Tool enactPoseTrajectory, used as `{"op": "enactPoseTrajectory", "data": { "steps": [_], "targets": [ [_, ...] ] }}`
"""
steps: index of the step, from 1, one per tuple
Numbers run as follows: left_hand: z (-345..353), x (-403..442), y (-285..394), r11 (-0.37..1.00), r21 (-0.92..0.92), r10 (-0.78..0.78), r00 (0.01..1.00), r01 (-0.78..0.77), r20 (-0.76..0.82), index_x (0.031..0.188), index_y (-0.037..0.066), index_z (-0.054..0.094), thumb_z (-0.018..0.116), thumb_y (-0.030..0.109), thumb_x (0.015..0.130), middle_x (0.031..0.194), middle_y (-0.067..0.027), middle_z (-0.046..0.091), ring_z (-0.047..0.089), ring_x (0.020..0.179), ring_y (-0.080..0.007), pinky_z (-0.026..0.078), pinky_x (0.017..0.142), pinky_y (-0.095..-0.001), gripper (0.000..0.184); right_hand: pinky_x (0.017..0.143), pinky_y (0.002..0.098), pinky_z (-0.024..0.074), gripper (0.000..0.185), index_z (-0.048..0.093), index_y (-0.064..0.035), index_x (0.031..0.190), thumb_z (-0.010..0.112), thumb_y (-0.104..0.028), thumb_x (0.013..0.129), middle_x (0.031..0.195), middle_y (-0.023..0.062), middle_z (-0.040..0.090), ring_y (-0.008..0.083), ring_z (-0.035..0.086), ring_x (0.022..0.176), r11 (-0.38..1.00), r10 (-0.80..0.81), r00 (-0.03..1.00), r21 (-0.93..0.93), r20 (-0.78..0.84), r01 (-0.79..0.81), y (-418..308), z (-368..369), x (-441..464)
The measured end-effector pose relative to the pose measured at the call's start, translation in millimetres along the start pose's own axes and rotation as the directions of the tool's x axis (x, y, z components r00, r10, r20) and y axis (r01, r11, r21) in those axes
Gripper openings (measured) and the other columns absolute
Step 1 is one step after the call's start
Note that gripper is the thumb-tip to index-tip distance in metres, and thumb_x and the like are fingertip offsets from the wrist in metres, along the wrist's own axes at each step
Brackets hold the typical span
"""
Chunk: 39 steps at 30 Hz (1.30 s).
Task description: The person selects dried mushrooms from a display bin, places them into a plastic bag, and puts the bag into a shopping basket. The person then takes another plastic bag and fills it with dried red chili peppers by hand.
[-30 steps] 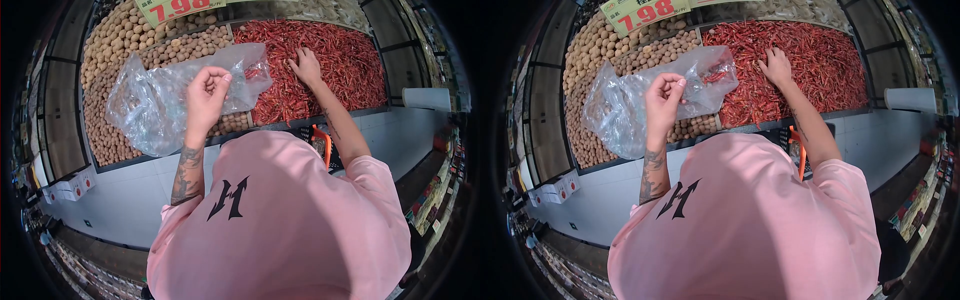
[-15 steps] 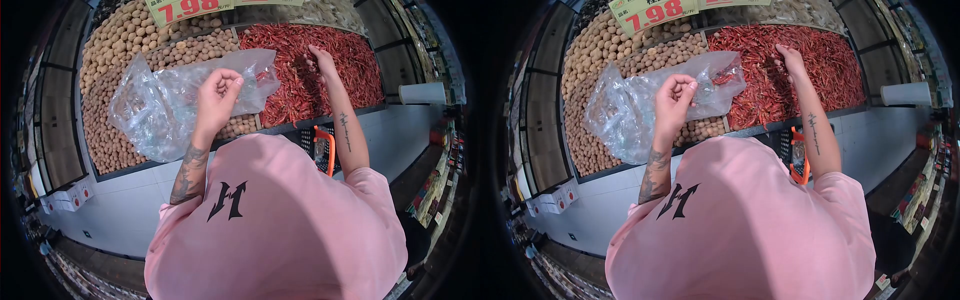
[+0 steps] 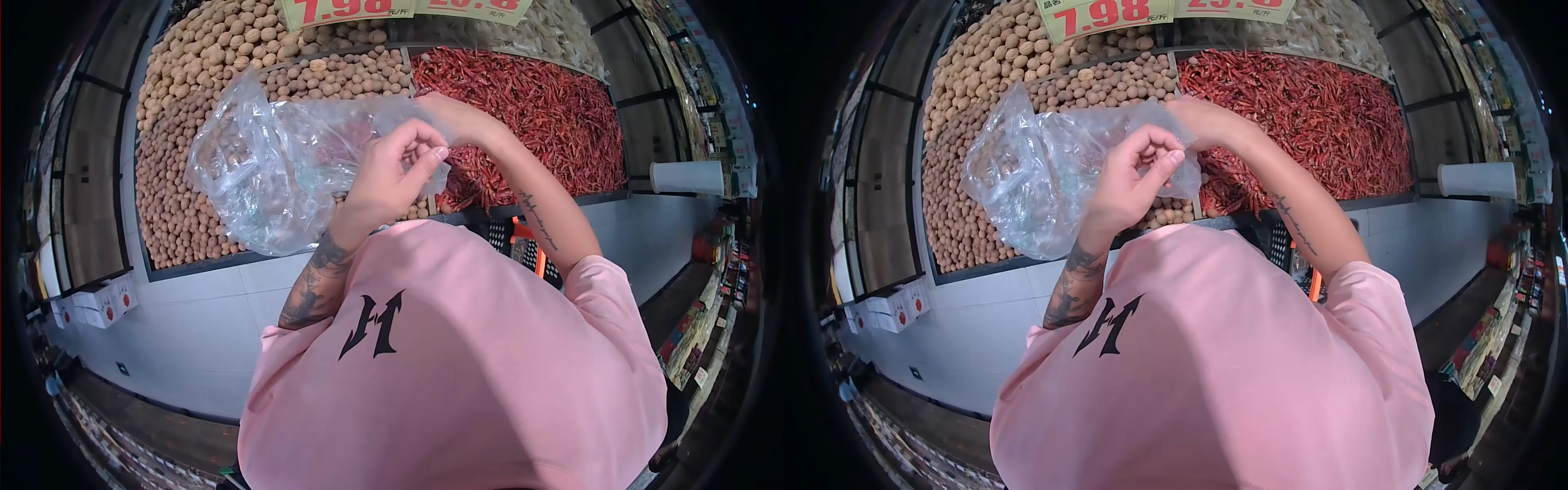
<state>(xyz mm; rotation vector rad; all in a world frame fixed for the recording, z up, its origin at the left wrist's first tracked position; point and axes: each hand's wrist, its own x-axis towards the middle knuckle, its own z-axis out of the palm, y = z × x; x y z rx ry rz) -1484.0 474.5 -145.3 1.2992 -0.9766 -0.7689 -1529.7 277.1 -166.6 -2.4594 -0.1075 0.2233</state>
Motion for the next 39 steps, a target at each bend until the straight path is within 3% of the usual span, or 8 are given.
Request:
{"op": "enactPoseTrajectory", "data": {
  "steps": [3,7,9,17,22,26,35,39],
  "targets": [
    [0.6,-6.4,9.1,1.0,-0.002,-0.001,0.999,0.001,0.053,0.1,0.001,0.059,0.061,0.011,0.097,0.082,0.0021,0.057,0.053,0.074,-0.004,0.048,0.065,-0.0209,0.01,0.068,0.0384,0.0537,0.027,0.069,-0.0017,0.092,0.07,-0.02,0.073,0.084,0.0168,0.071,0.0313,0.068,0.076,0.97,0.132,0.987,0.193,0.091,-0.147,-24.2,-2.8,16.6],
    [0.0,-11.8,8.3,1.0,0.008,0.025,0.999,-0.026,0.039,0.1,0.001,0.059,0.061,0.01,0.096,0.084,0.0011,0.058,0.053,0.075,-0.0042,0.049,0.065,-0.0213,0.01,0.071,0.0365,0.0534,0.026,0.072,-0.0032,0.097,0.069,-0.021,0.079,0.089,0.0122,0.073,0.025,0.068,0.079,0.993,0.116,0.992,-0.029,0.058,-0.114,2.6,7.8,31.7],
    [0.2,-12.4,4.8,1.0,-0.022,0.003,0.999,-0.002,0.041,0.1,0.001,0.059,0.061,0.009,0.096,0.086,0.0003,0.059,0.054,0.076,-0.0047,0.049,0.064,-0.0215,0.009,0.065,0.0276,0.0543,0.029,0.07,-0.0012,0.107,0.062,-0.023,0.089,0.096,0.0082,0.072,0.0134,0.067,0.079,0.728,0.305,0.944,0.607,0.128,-0.318,7.9,5.0,31.0],
    [-0.2,-11.0,-8.8,1.0,0.0,0.003,0.996,-0.003,-0.089,0.101,0.002,0.058,0.06,0.01,0.097,0.084,0.0013,0.058,0.054,0.075,-0.0028,0.049,0.062,-0.0203,0.009,0.047,0.0228,0.0435,0.05,0.041,-0.0002,0.14,0.059,-0.016,0.096,0.086,0.0051,0.064,0.0083,0.055,0.062,0.317,0.667,0.744,0.92,-0.045,-0.229,36.2,-0.4,11.3],
    [-19.7,-11.0,-16.0,0.995,-0.101,-0.048,0.966,0.023,-0.253,0.106,0.003,0.056,0.057,0.01,0.099,0.088,0.002,0.059,0.055,0.074,-0.0019,0.049,0.062,-0.0191,0.01,0.044,0.0209,0.0378,0.024,0.062,-0.0028,0.118,0.055,-0.015,0.098,0.078,0.0002,0.061,0.0049,0.049,0.056,0.434,0.693,0.717,0.835,-0.071,-0.337,39.4,-19.9,-19.2],
    [-16.5,-6.3,-11.2,0.989,-0.147,-0.041,0.943,-0.008,-0.329,0.104,0.002,0.056,0.058,0.01,0.098,0.079,0.0014,0.06,0.053,0.068,-0.0022,0.046,0.059,-0.0193,0.01,0.05,0.02,0.042,0.017,0.068,-0.0007,0.102,0.057,-0.012,0.094,0.074,0.0005,0.06,0.0042,0.052,0.059,0.718,0.433,0.894,0.556,0.115,-0.419,2.4,-35.0,-29.1],
    [-9.4,-14.2,-2.3,0.988,-0.104,0.07,0.925,-0.117,-0.373,0.108,0.002,0.051,0.055,0.009,0.1,0.08,-0.0001,0.056,0.052,0.068,-0.0049,0.045,0.061,-0.0202,0.01,0.078,0.0422,0.0535,0.022,0.072,-0.0007,0.097,0.059,-0.008,0.081,0.088,0.0231,0.07,0.0358,0.069,0.087,0.922,0.386,0.912,-0.08,0.141,-0.378,-4.4,-9.8,-25.0],
    [-16.2,-23.2,-9.9,0.982,-0.083,0.123,0.907,-0.17,-0.404,0.104,0.002,0.053,0.056,0.009,0.099,0.078,0.0003,0.058,0.053,0.066,-0.0045,0.045,0.06,-0.0202,0.01,0.085,0.0468,0.0522,0.027,0.072,-0.0017,0.104,0.06,-0.008,0.08,0.096,0.0275,0.068,0.0384,0.067,0.096,0.864,0.495,0.866,-0.065,-0.074,-0.499,9.1,-3.6,-36.4]
  ]
}}
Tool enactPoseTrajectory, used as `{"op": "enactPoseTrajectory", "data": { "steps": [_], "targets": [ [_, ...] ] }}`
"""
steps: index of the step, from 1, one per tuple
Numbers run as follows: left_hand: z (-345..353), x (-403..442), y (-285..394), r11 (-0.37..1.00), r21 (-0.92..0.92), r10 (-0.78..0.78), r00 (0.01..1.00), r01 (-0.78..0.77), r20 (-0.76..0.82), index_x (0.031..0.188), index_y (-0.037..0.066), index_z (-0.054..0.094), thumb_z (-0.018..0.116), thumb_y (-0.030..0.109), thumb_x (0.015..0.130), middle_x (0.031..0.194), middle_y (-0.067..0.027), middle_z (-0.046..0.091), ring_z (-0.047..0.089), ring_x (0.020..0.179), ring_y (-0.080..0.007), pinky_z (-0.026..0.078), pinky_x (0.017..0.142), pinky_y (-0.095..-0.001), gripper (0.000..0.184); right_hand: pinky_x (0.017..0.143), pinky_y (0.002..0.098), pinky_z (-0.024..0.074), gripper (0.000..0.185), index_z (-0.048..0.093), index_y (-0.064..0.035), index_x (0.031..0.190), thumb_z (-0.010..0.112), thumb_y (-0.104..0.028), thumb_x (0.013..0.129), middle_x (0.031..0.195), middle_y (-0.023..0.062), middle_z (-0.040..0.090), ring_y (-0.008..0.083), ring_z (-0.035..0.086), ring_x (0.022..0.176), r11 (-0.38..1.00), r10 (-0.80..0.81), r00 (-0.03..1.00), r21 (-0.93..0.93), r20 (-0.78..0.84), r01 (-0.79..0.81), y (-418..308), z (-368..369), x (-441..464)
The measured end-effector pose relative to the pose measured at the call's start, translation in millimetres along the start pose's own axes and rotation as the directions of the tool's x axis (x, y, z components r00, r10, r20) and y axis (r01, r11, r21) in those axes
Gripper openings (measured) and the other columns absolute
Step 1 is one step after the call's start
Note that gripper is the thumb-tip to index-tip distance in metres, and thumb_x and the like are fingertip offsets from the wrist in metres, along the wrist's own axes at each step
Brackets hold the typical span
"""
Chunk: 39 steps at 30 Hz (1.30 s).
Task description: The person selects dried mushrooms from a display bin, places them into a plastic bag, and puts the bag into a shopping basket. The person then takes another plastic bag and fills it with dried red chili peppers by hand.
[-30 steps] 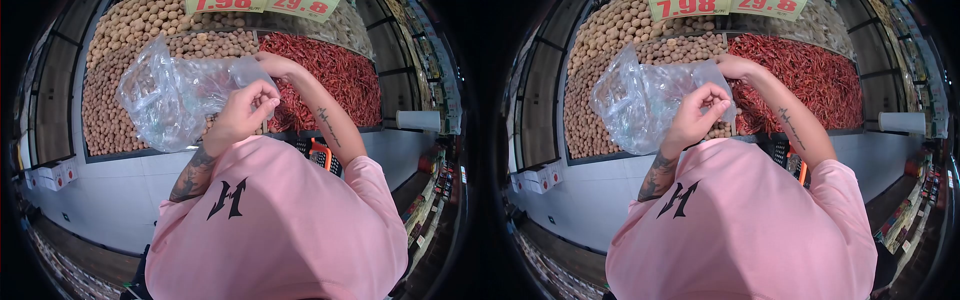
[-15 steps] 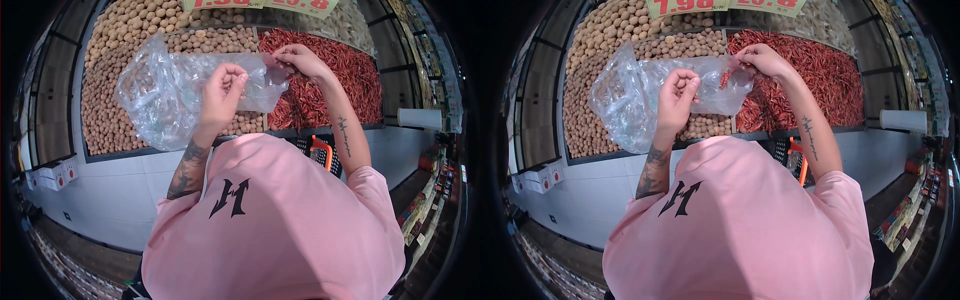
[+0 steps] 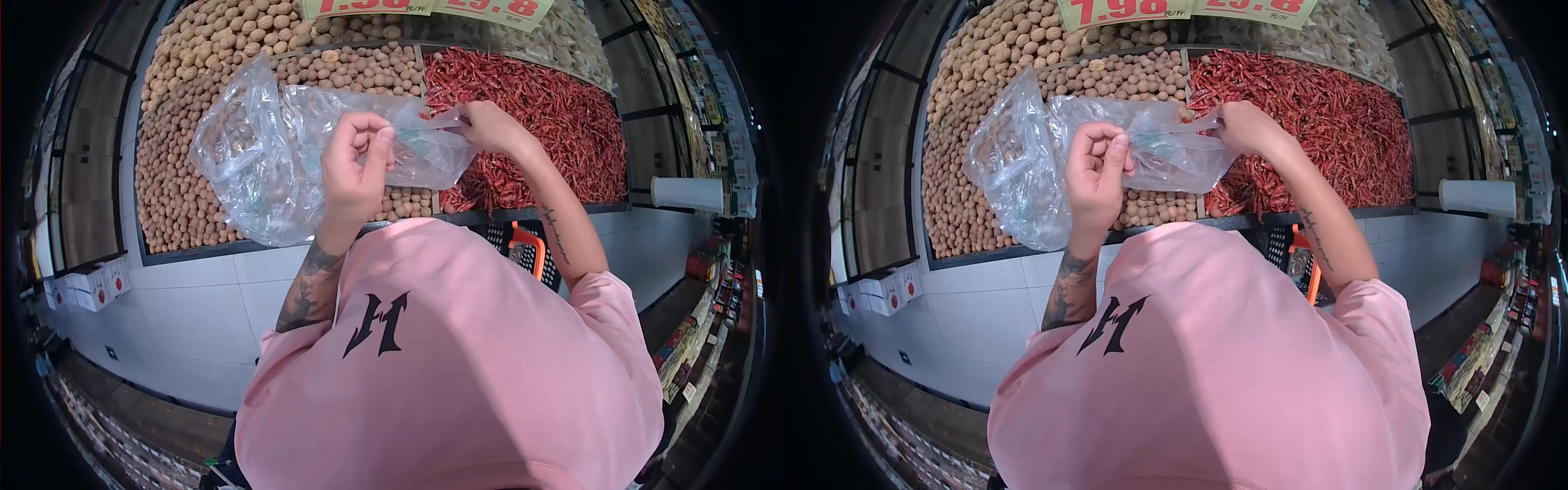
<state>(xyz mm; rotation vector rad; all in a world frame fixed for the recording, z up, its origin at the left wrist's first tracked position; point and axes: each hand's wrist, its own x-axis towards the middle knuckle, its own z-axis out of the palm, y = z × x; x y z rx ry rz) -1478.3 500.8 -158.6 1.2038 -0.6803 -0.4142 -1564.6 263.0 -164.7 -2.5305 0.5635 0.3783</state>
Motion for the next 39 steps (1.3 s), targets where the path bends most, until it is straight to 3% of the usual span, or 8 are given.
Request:
{"op": "enactPoseTrajectory", "data": {
  "steps": [13,17,19,21,29,34,36,39],
  "targets": [
    [20.3,-13.3,12.3,0.99,0.078,-0.131,0.955,0.114,0.266,0.104,0.004,0.046,0.048,0.01,0.102,0.079,-0.0019,0.055,0.053,0.072,-0.0078,0.047,0.068,-0.0236,0.007,0.075,0.0404,0.0539,0.025,0.07,-0.0007,0.105,0.055,-0.011,0.088,0.09,0.0166,0.072,0.0279,0.07,0.086,0.964,-0.168,0.961,0.24,0.222,0.113,-35.8,-2.1,0.7],
    [35.3,-21.3,25.1,0.981,0.106,-0.19,0.887,0.16,0.42,0.103,0.003,0.045,0.048,0.009,0.1,0.078,-0.0031,0.056,0.052,0.069,-0.0078,0.047,0.065,-0.0239,0.007,0.058,0.0315,0.0536,0.022,0.07,-0.0009,0.099,0.052,-0.013,0.094,0.086,0.0108,0.069,0.0185,0.066,0.071,0.681,-0.075,0.951,0.713,0.298,-0.17,-37.7,20.5,33.5],
    [37.2,-23.0,20.6,0.987,0.128,-0.144,0.887,0.097,0.439,0.104,0.003,0.045,0.048,0.009,0.1,0.077,-0.0035,0.056,0.051,0.067,-0.0081,0.046,0.062,-0.0241,0.008,0.057,0.0311,0.0525,0.022,0.069,0.0005,0.099,0.052,-0.013,0.095,0.087,0.0101,0.069,0.0188,0.065,0.069,0.153,-0.013,0.97,0.959,0.242,-0.237,-40.9,30.2,41.9],
    [37.4,-21.6,20.1,0.986,0.078,-0.166,0.885,0.146,0.436,0.105,0.003,0.044,0.047,0.008,0.101,0.078,-0.0032,0.055,0.051,0.069,-0.008,0.046,0.064,-0.0235,0.007,0.062,0.0307,0.0538,0.022,0.068,0.0017,0.1,0.052,-0.012,0.095,0.091,0.0111,0.069,0.0185,0.066,0.075,0.09,0.029,0.977,0.973,0.211,-0.213,-38.2,35.8,45.9],
    [17.8,-0.5,9.4,0.99,0.003,-0.139,0.962,0.142,0.233,0.106,0.004,0.045,0.046,0.008,0.102,0.079,-0.0033,0.052,0.052,0.071,-0.0087,0.046,0.066,-0.0237,0.006,0.078,0.0269,0.0523,0.027,0.068,-0.0027,0.112,0.062,-0.022,0.094,0.102,0.0049,0.069,0.0136,0.065,0.09,0.608,-0.173,0.985,0.786,-0.009,0.114,-25.3,2.7,0.3],
    [3.1,10.9,0.6,0.996,-0.053,-0.071,0.991,0.077,0.117,0.106,0.003,0.046,0.048,0.01,0.101,0.077,-0.003,0.056,0.052,0.069,-0.0071,0.044,0.065,-0.022,0.009,0.08,0.0258,0.0526,0.028,0.065,-0.0001,0.118,0.057,-0.018,0.098,0.104,0.0087,0.072,0.014,0.069,0.095,0.508,0.184,0.836,0.778,-0.516,0.369,52.8,-34.7,-25.6],
    [1.0,12.5,-2.0,0.996,-0.062,-0.065,0.993,0.071,0.094,0.106,0.003,0.047,0.048,0.01,0.101,0.077,-0.0031,0.056,0.052,0.069,-0.0071,0.044,0.065,-0.0221,0.009,0.083,0.0298,0.0533,0.039,0.065,0.0012,0.119,0.064,-0.027,0.093,0.103,0.0127,0.072,0.0208,0.069,0.096,0.868,0.262,0.678,0.476,-0.686,0.145,116.8,-18.7,-26.1],
    [2.4,13.7,-4.9,0.994,-0.065,-0.081,0.989,0.09,0.125,0.107,0.003,0.047,0.048,0.01,0.101,0.078,-0.0029,0.056,0.052,0.07,-0.0073,0.044,0.065,-0.0222,0.009,0.099,0.041,0.0468,0.068,0.058,-0.0042,0.131,0.072,-0.048,0.081,0.123,0.0202,0.062,0.0364,0.059,0.116,0.935,0.316,0.691,0.09,-0.65,-0.342,168.6,26.2,-41.8]
  ]
}}
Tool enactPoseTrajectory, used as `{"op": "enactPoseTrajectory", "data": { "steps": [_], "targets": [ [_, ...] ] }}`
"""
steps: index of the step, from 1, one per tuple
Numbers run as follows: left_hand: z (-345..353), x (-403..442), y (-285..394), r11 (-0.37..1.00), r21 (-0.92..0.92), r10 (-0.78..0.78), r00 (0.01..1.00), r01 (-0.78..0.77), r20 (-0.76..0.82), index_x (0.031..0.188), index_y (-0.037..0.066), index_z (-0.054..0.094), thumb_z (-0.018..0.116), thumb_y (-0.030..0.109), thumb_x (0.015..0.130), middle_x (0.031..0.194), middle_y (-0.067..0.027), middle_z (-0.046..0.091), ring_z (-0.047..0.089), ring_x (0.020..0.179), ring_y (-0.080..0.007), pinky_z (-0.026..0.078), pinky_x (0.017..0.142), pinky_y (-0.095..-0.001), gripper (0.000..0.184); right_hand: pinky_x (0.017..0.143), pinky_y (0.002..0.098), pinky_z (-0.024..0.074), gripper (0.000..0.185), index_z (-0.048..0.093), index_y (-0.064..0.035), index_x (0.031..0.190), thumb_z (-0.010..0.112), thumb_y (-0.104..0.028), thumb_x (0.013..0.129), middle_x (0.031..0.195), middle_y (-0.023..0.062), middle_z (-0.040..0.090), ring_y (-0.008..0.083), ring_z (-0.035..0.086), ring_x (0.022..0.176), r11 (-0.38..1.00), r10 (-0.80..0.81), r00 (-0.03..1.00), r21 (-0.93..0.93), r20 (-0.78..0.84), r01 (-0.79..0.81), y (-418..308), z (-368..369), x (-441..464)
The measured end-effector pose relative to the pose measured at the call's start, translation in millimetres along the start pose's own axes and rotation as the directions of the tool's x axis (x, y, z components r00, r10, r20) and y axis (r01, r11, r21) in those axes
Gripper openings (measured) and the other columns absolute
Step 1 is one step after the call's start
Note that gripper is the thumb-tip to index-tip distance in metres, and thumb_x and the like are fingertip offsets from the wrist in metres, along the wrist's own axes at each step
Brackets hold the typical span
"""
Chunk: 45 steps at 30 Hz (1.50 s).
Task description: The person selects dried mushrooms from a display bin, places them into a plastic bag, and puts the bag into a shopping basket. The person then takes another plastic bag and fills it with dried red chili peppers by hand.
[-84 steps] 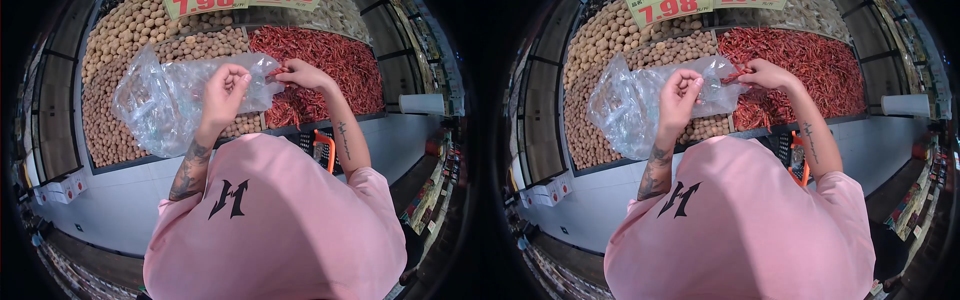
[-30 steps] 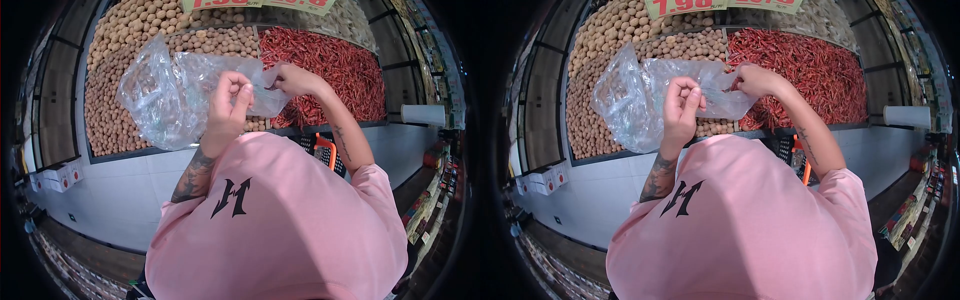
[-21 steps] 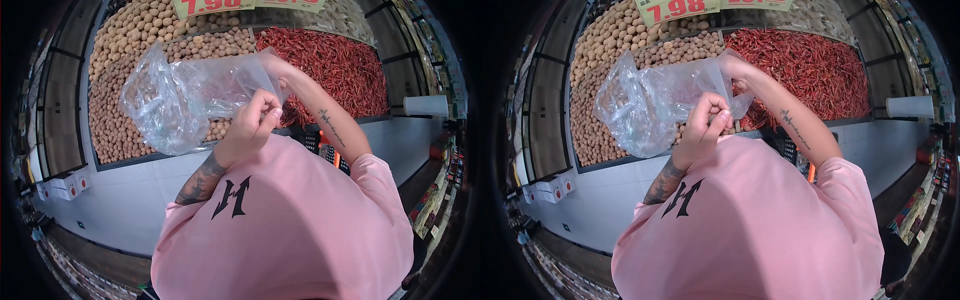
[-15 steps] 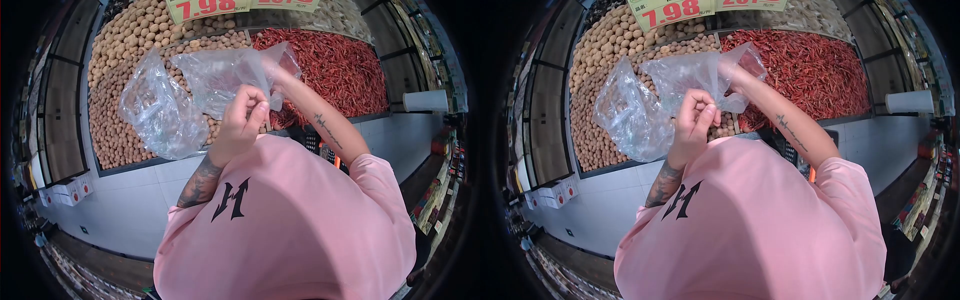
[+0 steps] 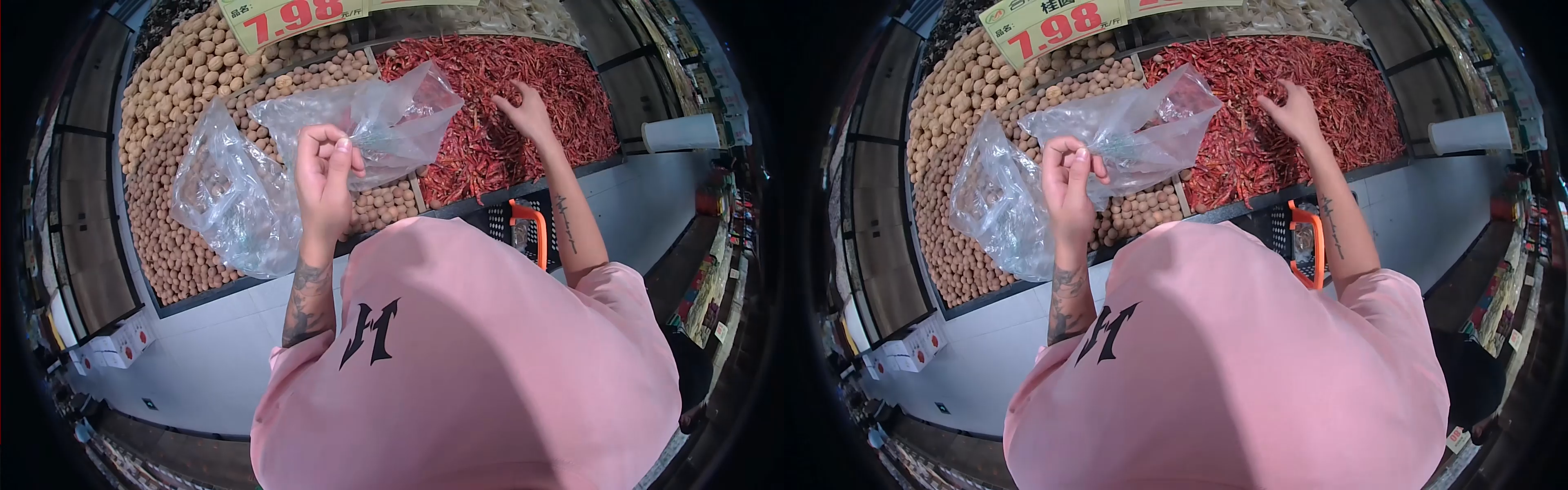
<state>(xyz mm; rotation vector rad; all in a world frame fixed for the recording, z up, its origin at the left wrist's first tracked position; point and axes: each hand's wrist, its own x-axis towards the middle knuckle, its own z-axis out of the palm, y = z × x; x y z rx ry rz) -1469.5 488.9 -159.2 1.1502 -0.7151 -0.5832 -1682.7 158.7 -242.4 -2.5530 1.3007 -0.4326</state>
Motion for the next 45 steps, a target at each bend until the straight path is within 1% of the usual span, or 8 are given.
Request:
{"op": "enactPoseTrajectory", "data": {
  "steps": [7,11,16,21,28,33,37,45],
  "targets": [
    [5.5,0.6,-2.0,0.999,0.013,-0.05,0.998,0.05,0.035,0.109,0.002,0.047,0.057,0.01,0.097,0.088,-0.0047,0.057,0.054,0.076,-0.0089,0.046,0.07,-0.0239,0.017,0.098,0.0523,0.0404,0.061,0.06,-0.0136,0.128,0.069,-0.046,0.077,0.131,0.0103,0.054,0.0308,0.047,0.123,0.982,-0.047,0.997,-0.186,-0.053,0.037,4.2,62.7,-41.3],
    [5.2,42.4,21.7,0.938,0.252,0.26,0.964,-0.24,-0.051,0.123,0.002,0.048,0.061,0.011,0.093,0.114,-0.0111,0.058,0.057,0.098,-0.0154,0.05,0.081,-0.0288,0.034,0.098,0.052,0.0406,0.061,0.059,-0.0115,0.128,0.069,-0.045,0.078,0.13,0.0105,0.055,0.0313,0.047,0.123,0.983,-0.069,0.996,-0.173,-0.05,0.059,-0.4,65.1,-34.4],
    [47.5,97.6,48.6,0.519,0.686,0.352,0.859,-0.51,0.372,0.121,0.003,0.058,0.074,0.033,0.083,0.116,-0.0149,0.061,0.06,0.109,-0.0258,0.049,0.091,-0.0363,0.051,0.096,0.0509,0.0422,0.057,0.061,-0.0102,0.124,0.069,-0.044,0.079,0.126,0.0113,0.056,0.0318,0.048,0.122,0.983,-0.066,0.992,-0.18,-0.11,0.046,-9.3,69.7,-35.2],
    [62.2,100.9,-13.3,0.401,0.743,0.018,0.815,-0.536,0.579,0.124,0.006,0.058,0.076,0.036,0.076,0.119,-0.0184,0.059,0.057,0.113,-0.0367,0.047,0.094,-0.0434,0.059,0.089,0.0468,0.0495,0.044,0.062,-0.0072,0.113,0.069,-0.036,0.081,0.113,0.0142,0.059,0.0344,0.055,0.112,0.986,-0.074,0.996,-0.153,-0.05,0.066,2.8,66.8,-29.6],
    [28.8,78.9,-38.1,0.274,0.92,-0.274,0.894,-0.28,0.353,0.114,0.003,0.063,0.077,0.019,0.072,0.099,-0.0189,0.068,0.065,0.095,-0.038,0.052,0.084,-0.0449,0.047,0.079,0.0394,0.0532,0.03,0.068,0.0001,0.096,0.07,-0.028,0.086,0.09,0.0193,0.071,0.0333,0.069,0.085,0.956,0.079,0.993,0.288,-0.087,-0.051,20.5,57.9,2.7],
    [16.4,74.4,-41.8,0.333,0.921,-0.248,0.923,-0.204,0.294,0.096,0.001,0.067,0.069,0.014,0.075,0.078,-0.0166,0.069,0.067,0.078,-0.037,0.053,0.072,-0.0435,0.025,0.058,0.0251,0.0386,0.023,0.07,-0.0007,0.088,0.069,-0.024,0.091,0.069,-0.004,0.056,0.0047,0.045,0.063,0.624,0.293,0.953,0.738,0.083,-0.256,22.8,35.7,30.7],
    [15.7,78.9,-38.8,0.637,0.764,-0.044,0.984,-0.104,0.171,0.083,0.004,0.066,0.065,0.015,0.076,0.071,-0.0135,0.067,0.067,0.071,-0.0331,0.053,0.065,-0.041,0.014,0.048,0.0246,0.0386,0.02,0.068,-0.007,0.1,0.067,-0.026,0.094,0.073,-0.0045,0.057,0.0059,0.049,0.061,0.29,0.392,0.859,0.842,0.328,-0.454,-24.5,-5.1,22.8],
    [15.8,89.9,-38.0,0.821,0.569,-0.007,0.996,-0.046,0.092,0.096,0.001,0.061,0.061,0.013,0.09,0.067,-0.0042,0.061,0.059,0.059,-0.0132,0.045,0.055,-0.028,0.013,0.052,0.022,0.0386,0.019,0.062,-0.0093,0.082,0.064,-0.023,0.095,0.07,-0.0047,0.055,0.0036,0.049,0.06,0.349,-0.261,0.86,0.874,0.438,-0.339,-125.4,-47.8,-8.9]
  ]
}}
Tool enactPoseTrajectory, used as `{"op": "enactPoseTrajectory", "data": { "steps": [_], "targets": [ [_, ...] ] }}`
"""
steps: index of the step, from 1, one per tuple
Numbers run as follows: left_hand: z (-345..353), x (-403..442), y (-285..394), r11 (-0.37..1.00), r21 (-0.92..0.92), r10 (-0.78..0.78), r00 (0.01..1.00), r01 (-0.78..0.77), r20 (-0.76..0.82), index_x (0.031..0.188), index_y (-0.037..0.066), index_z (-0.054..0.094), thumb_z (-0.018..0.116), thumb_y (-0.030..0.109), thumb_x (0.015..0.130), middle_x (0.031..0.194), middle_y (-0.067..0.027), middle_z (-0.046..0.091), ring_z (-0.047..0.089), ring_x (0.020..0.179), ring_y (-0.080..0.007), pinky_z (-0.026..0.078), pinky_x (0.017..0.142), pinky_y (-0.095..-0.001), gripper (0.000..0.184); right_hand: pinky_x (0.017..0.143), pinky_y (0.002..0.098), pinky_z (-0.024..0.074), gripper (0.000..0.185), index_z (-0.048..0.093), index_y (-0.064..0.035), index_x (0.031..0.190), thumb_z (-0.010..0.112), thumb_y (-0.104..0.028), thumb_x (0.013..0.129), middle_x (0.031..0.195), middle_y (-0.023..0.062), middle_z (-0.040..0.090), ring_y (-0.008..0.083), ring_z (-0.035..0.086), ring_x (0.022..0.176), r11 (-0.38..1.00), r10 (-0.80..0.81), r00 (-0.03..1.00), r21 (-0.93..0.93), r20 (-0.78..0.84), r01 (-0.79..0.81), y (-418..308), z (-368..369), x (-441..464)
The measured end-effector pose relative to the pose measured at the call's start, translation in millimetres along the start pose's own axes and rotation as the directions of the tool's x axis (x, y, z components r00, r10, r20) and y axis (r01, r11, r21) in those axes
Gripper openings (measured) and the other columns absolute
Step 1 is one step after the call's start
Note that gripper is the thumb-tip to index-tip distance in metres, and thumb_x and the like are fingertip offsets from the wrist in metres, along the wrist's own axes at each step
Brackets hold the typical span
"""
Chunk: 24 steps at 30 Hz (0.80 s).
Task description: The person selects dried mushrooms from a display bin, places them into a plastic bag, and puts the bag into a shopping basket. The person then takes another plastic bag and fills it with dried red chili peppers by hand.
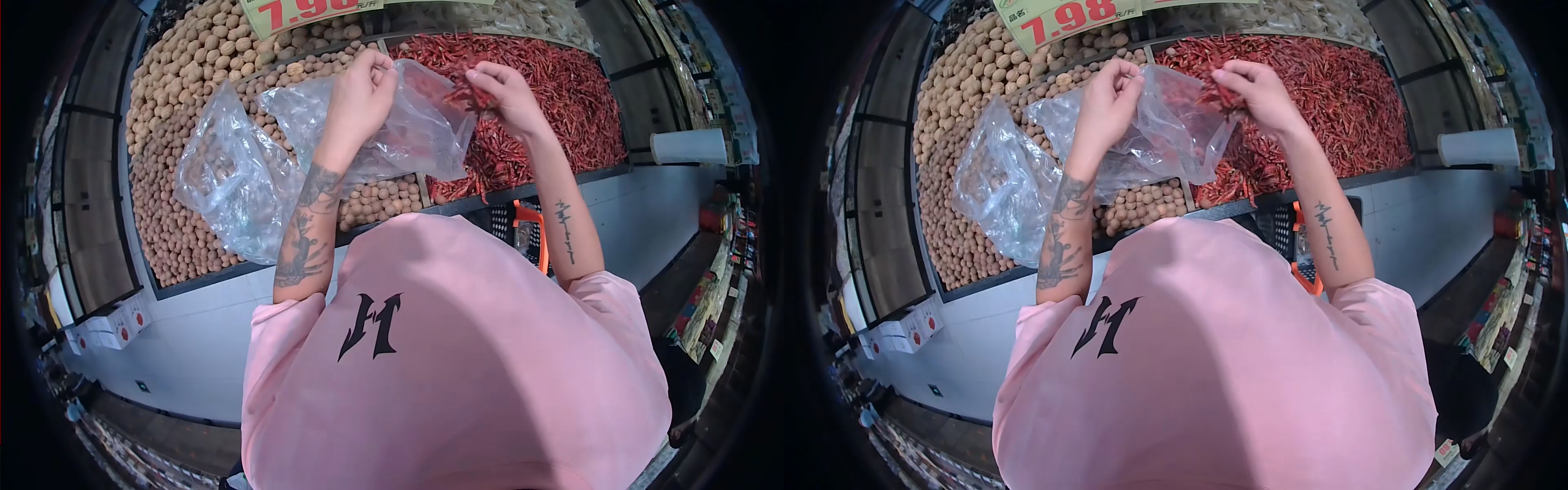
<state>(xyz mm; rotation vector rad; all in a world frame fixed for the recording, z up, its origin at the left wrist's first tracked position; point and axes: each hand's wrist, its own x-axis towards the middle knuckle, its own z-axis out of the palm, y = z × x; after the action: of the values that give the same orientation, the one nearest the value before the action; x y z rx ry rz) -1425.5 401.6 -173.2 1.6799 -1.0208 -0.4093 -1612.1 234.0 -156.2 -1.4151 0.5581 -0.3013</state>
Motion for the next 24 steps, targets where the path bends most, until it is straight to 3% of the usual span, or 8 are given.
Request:
{"op": "enactPoseTrajectory", "data": {
  "steps": [4,8,10,15,17,21,22,24],
  "targets": [
    [1.2,-0.7,22.3,0.964,-0.253,-0.075,0.996,0.085,0.05,0.101,0.001,0.057,0.058,0.009,0.095,0.067,0.0021,0.056,0.051,0.054,-0.0047,0.04,0.05,-0.021,0.01,0.07,0.0346,0.0514,0.024,0.066,-0.0004,0.103,0.064,-0.016,0.085,0.079,0.0107,0.067,0.0228,0.064,0.071,0.793,-0.148,0.966,-0.558,0.213,0.245,24.7,62.5,16.5],
    [-2.0,-6.6,24.9,0.921,-0.381,-0.062,0.996,0.083,0.065,0.101,0.003,0.055,0.057,0.009,0.096,0.07,0.0005,0.057,0.051,0.055,-0.005,0.041,0.05,-0.0198,0.008,0.077,0.0403,0.0514,0.024,0.063,-0.0016,0.106,0.058,-0.017,0.089,0.098,0.0153,0.069,0.0266,0.068,0.086,0.689,-0.241,0.924,-0.619,0.296,0.378,33.1,89.1,25.5],
    [-13.8,-11.0,26.5,0.905,-0.413,-0.103,0.994,0.105,0.027,0.101,0.002,0.055,0.057,0.009,0.095,0.07,-0.0001,0.059,0.052,0.055,-0.005,0.04,0.05,-0.0202,0.009,0.085,0.04,0.0502,0.027,0.064,-0.0029,0.11,0.058,-0.021,0.091,0.111,0.0155,0.068,0.0278,0.067,0.097,0.755,0.064,0.956,-0.64,0.286,0.141,5.7,92.8,12.2],
    [-41.8,-13.5,27.1,0.844,-0.526,-0.167,0.983,0.105,-0.071,0.101,0.003,0.056,0.058,0.011,0.095,0.07,-0.0007,0.06,0.053,0.056,-0.0047,0.041,0.051,-0.0196,0.009,0.096,0.036,0.0476,0.041,0.063,-0.0051,0.124,0.055,-0.035,0.097,0.119,0.0157,0.066,0.0262,0.062,0.106,0.843,0.05,0.925,-0.512,0.376,0.162,18.6,50.0,5.7],
    [-47.4,-13.2,31.5,0.856,-0.505,-0.163,0.984,0.107,-0.069,0.1,0.004,0.057,0.057,0.011,0.096,0.07,-0.0006,0.06,0.053,0.056,-0.0043,0.041,0.051,-0.0186,0.008,0.097,0.0368,0.047,0.053,0.062,-0.0049,0.126,0.047,-0.049,0.1,0.121,0.0156,0.066,0.0248,0.062,0.109,0.663,-0.138,0.831,-0.574,0.538,0.481,27.7,33.6,7.9],
    [-59.1,-12.4,33.1,0.846,-0.532,-0.122,0.985,0.039,-0.122,0.101,0.006,0.057,0.056,0.013,0.097,0.07,0.0,0.058,0.053,0.058,-0.0066,0.039,0.052,-0.0193,0.009,0.104,0.0414,0.0416,0.079,0.059,-0.0012,0.129,0.035,-0.069,0.096,0.13,0.0159,0.061,0.0288,0.056,0.117,0.97,0.127,0.931,-0.239,0.342,-0.044,-26.0,36.4,-39.5],
    [-62.8,-12.2,32.9,0.831,-0.554,-0.144,0.979,0.043,-0.141,0.101,0.006,0.057,0.055,0.013,0.097,0.07,-0.0004,0.058,0.053,0.057,-0.007,0.039,0.052,-0.0195,0.009,0.106,0.0435,0.0394,0.085,0.057,0.0002,0.131,0.034,-0.073,0.094,0.135,0.0159,0.058,0.032,0.053,0.122,0.924,0.124,0.857,-0.372,0.501,0.084,-21.8,21.4,-32.0],
    [-69.2,-11.4,35.3,0.812,-0.581,-0.173,0.971,0.045,-0.166,0.101,0.005,0.057,0.054,0.012,0.097,0.071,-0.0014,0.058,0.052,0.057,-0.0077,0.039,0.051,-0.0199,0.008,0.098,0.0394,0.0452,0.07,0.057,0.0023,0.128,0.056,-0.057,0.091,0.124,0.0187,0.062,0.0285,0.059,0.113,0.81,0.128,0.846,-0.547,0.517,0.211,-24.2,20.4,-35.2]
  ]
}}
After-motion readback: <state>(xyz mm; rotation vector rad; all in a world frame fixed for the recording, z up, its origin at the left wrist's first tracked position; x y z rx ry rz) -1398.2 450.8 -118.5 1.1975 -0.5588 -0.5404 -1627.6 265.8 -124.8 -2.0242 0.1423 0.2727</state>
